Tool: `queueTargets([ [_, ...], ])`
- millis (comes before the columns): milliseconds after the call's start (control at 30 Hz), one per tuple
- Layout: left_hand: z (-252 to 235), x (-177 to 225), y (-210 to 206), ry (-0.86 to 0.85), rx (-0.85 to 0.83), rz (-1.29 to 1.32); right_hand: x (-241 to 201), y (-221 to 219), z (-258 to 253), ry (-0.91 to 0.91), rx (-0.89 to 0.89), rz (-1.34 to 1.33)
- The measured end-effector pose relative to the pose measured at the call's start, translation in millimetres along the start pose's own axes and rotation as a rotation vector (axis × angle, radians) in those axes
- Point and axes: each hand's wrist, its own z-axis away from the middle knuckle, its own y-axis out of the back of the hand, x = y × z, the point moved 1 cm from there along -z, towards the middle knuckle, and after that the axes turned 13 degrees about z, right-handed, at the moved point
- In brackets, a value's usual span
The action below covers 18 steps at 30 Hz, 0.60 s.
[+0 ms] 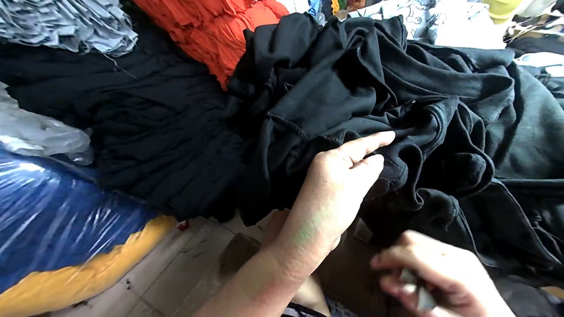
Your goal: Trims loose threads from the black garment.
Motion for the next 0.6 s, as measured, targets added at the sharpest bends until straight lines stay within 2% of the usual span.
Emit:
queueTargets([
  [67,-0.3,0.6,2.0,0.001,-0.031,-0.061,0.8,1.1,-3.8,-0.136,0.236,0.117],
  [133,-0.4,1.3,1.9,-0.014,-0.045,-0.111,0.9,-0.2,-11.9,-0.228,0.389,0.242],
  [267,2.7,-1.1,1.2,-0.052,-0.043,-0.148,-4.4,-6.7,-28.5,-0.314,0.447,0.325],
  [400,8.6,-3.7,2.2,-0.095,-0.019,-0.117,-2.8,-10.2,-33.4,-0.311,0.488,0.363],
  [500,7.7,-3.6,4.4,-0.114,-0.041,-0.164,-1.8,-6.9,-29.4,-0.195,0.422,0.291],
  [600,3.9,0.0,4.8,-0.078,-0.062,-0.118,-7.9,1.3,-20.6,0.056,0.095,0.093],
])
